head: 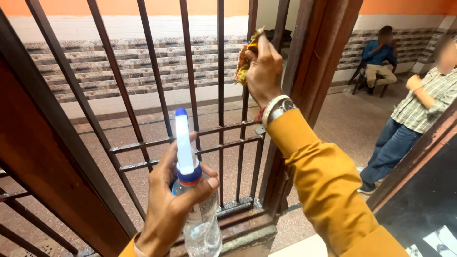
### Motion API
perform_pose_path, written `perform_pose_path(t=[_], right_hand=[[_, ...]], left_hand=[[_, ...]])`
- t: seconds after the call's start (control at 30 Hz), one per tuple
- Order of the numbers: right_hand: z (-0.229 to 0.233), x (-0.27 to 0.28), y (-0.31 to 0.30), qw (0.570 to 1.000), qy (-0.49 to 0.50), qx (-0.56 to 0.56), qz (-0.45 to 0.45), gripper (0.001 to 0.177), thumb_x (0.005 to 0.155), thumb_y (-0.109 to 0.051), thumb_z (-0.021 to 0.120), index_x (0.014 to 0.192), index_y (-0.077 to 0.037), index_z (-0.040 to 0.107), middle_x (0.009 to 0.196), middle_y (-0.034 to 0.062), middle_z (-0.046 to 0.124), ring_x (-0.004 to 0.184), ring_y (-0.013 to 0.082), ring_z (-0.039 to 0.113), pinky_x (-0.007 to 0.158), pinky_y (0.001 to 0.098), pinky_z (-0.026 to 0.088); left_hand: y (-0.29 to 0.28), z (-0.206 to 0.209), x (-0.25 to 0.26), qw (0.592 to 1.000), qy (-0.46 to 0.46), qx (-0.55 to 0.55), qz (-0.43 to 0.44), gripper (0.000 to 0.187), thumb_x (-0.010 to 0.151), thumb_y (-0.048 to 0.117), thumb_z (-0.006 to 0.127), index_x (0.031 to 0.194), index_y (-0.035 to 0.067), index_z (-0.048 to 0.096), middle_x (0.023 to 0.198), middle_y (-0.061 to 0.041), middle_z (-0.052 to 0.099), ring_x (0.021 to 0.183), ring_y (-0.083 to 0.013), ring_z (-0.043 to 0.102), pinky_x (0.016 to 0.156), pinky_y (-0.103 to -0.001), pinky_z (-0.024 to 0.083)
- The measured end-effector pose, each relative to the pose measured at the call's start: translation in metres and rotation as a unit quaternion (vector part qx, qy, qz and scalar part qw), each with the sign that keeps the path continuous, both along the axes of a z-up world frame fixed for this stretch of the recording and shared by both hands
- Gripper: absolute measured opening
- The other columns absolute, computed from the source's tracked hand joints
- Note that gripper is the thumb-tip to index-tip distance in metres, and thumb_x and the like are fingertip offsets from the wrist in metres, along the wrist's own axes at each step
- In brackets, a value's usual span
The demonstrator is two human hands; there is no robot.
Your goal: The person sprays a clear liquid from a spray bottle onto a metal railing and wipes it with a yellow cloth. The person repeatedly sprays and wipes different sections of the railing throughout the clip.
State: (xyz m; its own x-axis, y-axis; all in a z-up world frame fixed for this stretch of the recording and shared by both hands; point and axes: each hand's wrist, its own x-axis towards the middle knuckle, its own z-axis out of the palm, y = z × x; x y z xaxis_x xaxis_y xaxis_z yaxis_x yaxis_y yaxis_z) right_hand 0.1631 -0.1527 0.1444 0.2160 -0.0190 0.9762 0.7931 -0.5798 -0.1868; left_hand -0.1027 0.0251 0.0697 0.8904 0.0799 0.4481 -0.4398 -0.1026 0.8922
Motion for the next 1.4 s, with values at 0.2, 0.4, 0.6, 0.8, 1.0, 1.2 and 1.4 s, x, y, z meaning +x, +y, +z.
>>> perform_pose_path(t=[0.2, 0.4, 0.6, 0.8, 1.0, 1.2, 1.4], right_hand=[[-0.027, -0.005, 0.005, 0.998, 0.025, -0.036, -0.049, 0.020, 0.098, -0.005, 0.065, 0.111, 0.009, 0.058, 0.094, 0.0179, 0.067, 0.075, 0.0237, 0.072, 0.056, 0.0247, 0.062], [-0.078, -0.018, -0.002, 0.990, 0.118, -0.061, -0.037, 0.013, 0.098, -0.005, 0.063, 0.103, 0.006, 0.059, 0.087, 0.0155, 0.066, 0.067, 0.0216, 0.069, 0.050, 0.0239, 0.058], [-0.094, -0.044, -0.006, 0.964, 0.225, -0.119, -0.079, 0.014, 0.095, -0.010, 0.064, 0.093, 0.004, 0.062, 0.076, 0.0128, 0.067, 0.055, 0.0205, 0.064, 0.042, 0.0264, 0.050], [-0.011, -0.050, -0.016, 0.995, -0.053, -0.035, -0.083, 0.010, 0.099, -0.007, 0.067, 0.098, 0.003, 0.067, 0.088, 0.0169, 0.073, 0.073, 0.0224, 0.073, 0.062, 0.0281, 0.062], [0.084, -0.002, -0.011, 0.978, -0.136, -0.021, -0.159, 0.022, 0.098, -0.018, 0.074, 0.098, 0.003, 0.068, 0.090, 0.0194, 0.073, 0.080, 0.0334, 0.073, 0.071, 0.0421, 0.060], [0.098, 0.004, 0.002, 0.970, -0.165, -0.035, -0.174, 0.017, 0.101, -0.015, 0.071, 0.096, 0.000, 0.068, 0.086, 0.0190, 0.073, 0.077, 0.0383, 0.073, 0.065, 0.0450, 0.060], [0.078, 0.001, 0.003, 0.978, -0.140, -0.070, -0.139, 0.014, 0.107, -0.011, 0.066, 0.104, 0.002, 0.062, 0.090, 0.0193, 0.072, 0.076, 0.0315, 0.075, 0.065, 0.0350, 0.064]], left_hand=[[-0.007, 0.005, -0.001, 1.000, 0.012, 0.008, 0.005, 0.096, 0.059, 0.032, 0.075, 0.145, 0.001, 0.045, 0.075, -0.008, 0.074, 0.074, -0.0204, 0.072, 0.081, -0.040, 0.056], [-0.013, 0.019, -0.010, 0.999, 0.043, -0.014, -0.003, 0.095, 0.059, 0.028, 0.073, 0.145, 0.002, 0.046, 0.073, -0.010, 0.072, 0.070, -0.0204, 0.071, 0.077, -0.040, 0.056], [-0.007, 0.010, -0.020, 0.999, 0.014, -0.033, -0.040, 0.097, 0.067, 0.027, 0.077, 0.153, 0.000, 0.042, 0.079, -0.012, 0.075, 0.074, -0.0220, 0.073, 0.077, -0.042, 0.058], [0.007, -0.004, -0.026, 1.000, -0.017, 0.016, 0.000, 0.095, 0.067, 0.028, 0.078, 0.152, 0.001, 0.046, 0.081, -0.014, 0.073, 0.078, -0.0228, 0.076, 0.084, -0.039, 0.054], [0.007, -0.016, -0.024, 0.996, 0.070, -0.054, -0.017, 0.099, 0.063, 0.031, 0.078, 0.152, 0.007, 0.044, 0.078, -0.014, 0.074, 0.073, -0.0243, 0.074, 0.071, -0.046, 0.063], [0.010, -0.003, -0.034, 0.994, 0.087, -0.068, 0.012, 0.098, 0.053, 0.026, 0.073, 0.147, 0.009, 0.050, 0.071, -0.012, 0.073, 0.072, -0.0225, 0.073, 0.078, -0.040, 0.054], [0.014, -0.003, -0.032, 0.990, 0.126, -0.063, 0.031, 0.100, 0.052, 0.027, 0.073, 0.148, 0.015, 0.050, 0.071, -0.012, 0.072, 0.073, -0.0222, 0.073, 0.078, -0.040, 0.054]])
